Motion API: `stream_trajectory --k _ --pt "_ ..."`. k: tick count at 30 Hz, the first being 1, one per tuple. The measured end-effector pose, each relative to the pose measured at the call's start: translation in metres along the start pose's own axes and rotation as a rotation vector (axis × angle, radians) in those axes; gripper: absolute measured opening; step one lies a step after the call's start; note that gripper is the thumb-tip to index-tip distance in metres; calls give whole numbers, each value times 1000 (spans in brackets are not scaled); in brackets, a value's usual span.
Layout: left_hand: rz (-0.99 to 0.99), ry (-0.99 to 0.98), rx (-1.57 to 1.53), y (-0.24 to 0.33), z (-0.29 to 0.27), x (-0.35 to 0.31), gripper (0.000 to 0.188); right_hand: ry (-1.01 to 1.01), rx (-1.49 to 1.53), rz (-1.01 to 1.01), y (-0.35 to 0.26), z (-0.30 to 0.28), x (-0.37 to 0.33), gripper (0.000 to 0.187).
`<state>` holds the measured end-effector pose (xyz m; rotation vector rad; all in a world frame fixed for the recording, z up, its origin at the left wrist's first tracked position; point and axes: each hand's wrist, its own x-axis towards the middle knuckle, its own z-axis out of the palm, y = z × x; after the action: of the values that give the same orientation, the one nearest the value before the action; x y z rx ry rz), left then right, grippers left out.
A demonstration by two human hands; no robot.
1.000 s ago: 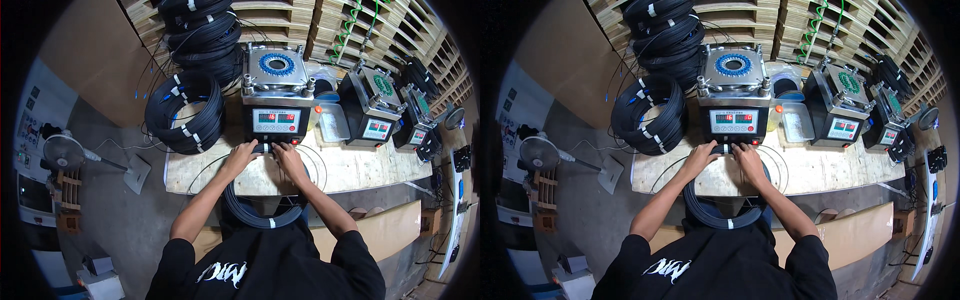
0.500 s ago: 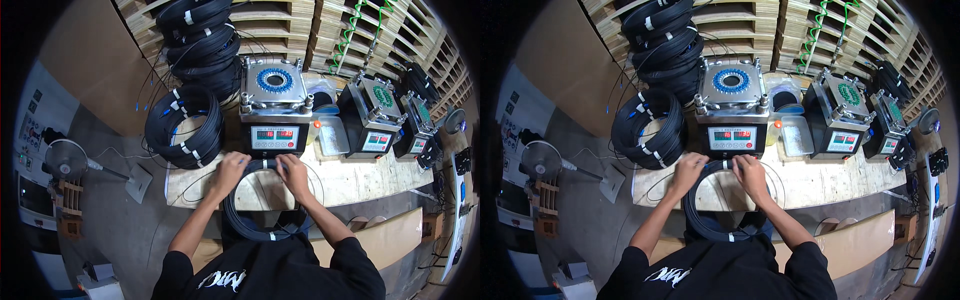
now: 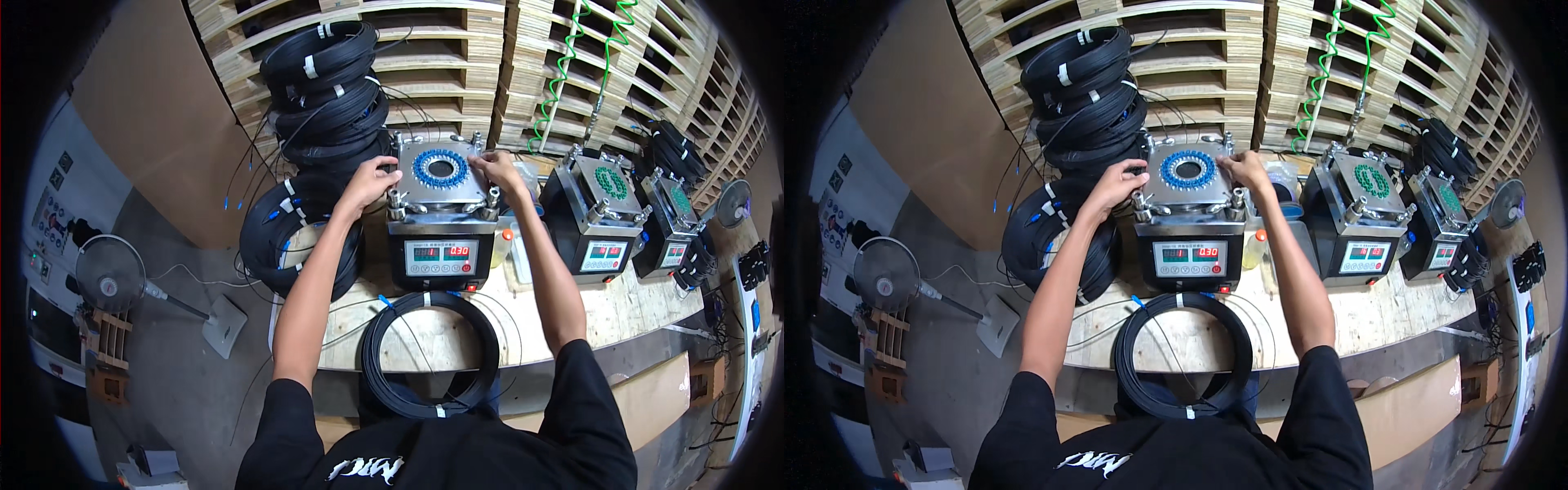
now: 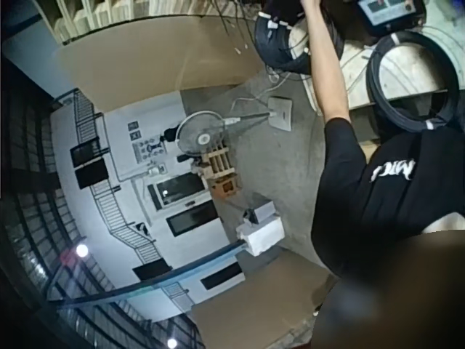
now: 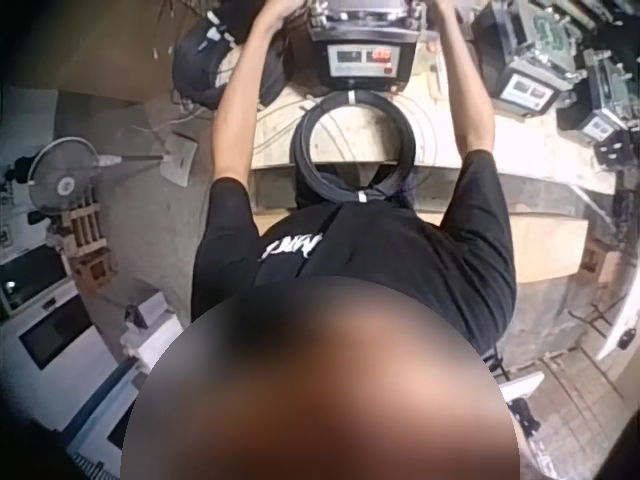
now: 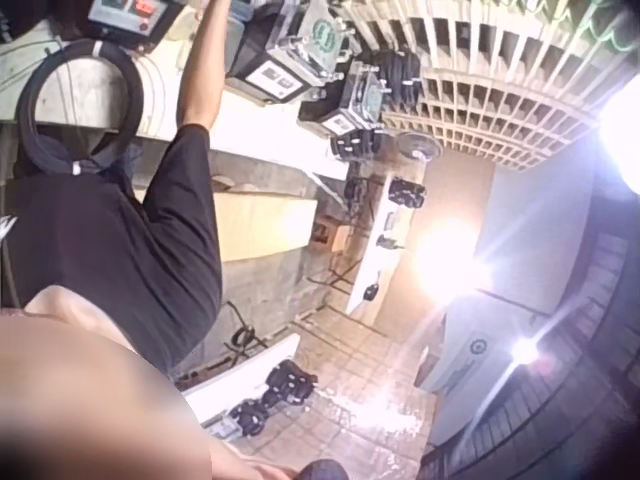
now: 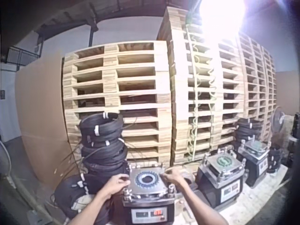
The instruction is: Operating an industrial polishing or processing machine for coils of black cable.
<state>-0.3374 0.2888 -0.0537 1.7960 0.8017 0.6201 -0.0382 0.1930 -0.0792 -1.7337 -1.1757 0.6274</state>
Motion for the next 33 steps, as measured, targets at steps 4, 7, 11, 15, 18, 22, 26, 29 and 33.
stream_trajectory --k 4,7,11,15,18,22,26,29,33 --pt "-4 42 -218 -1 -7 -15 45 75 436 25 -12 27 -19 28" --pt "39 40 -344 0 -3 -14 35 112 474 40 -19 18 -18 16" --pt "192 -36 -376 43 2 -19 44 90 792 -16 -45 -1 -11 19" --pt "333 -9 -27 55 -17 -19 44 9 862 -88 -102 -17 6 24" --pt "430 250 374 52 -10 -16 23 10 741 -88 -147 -12 0 29" --pt "614 407 351 22 -4 -8 19 42 356 -118 -173 9 2 35" --pt "521 454 377 -13 -9 8 21 176 168 -76 -176 33 24 37" --pt "512 461 364 -30 -9 14 28 284 30 -52 -176 50 36 46" --pt "523 459 276 -41 -2 22 28 266 -64 -85 -160 60 67 47"
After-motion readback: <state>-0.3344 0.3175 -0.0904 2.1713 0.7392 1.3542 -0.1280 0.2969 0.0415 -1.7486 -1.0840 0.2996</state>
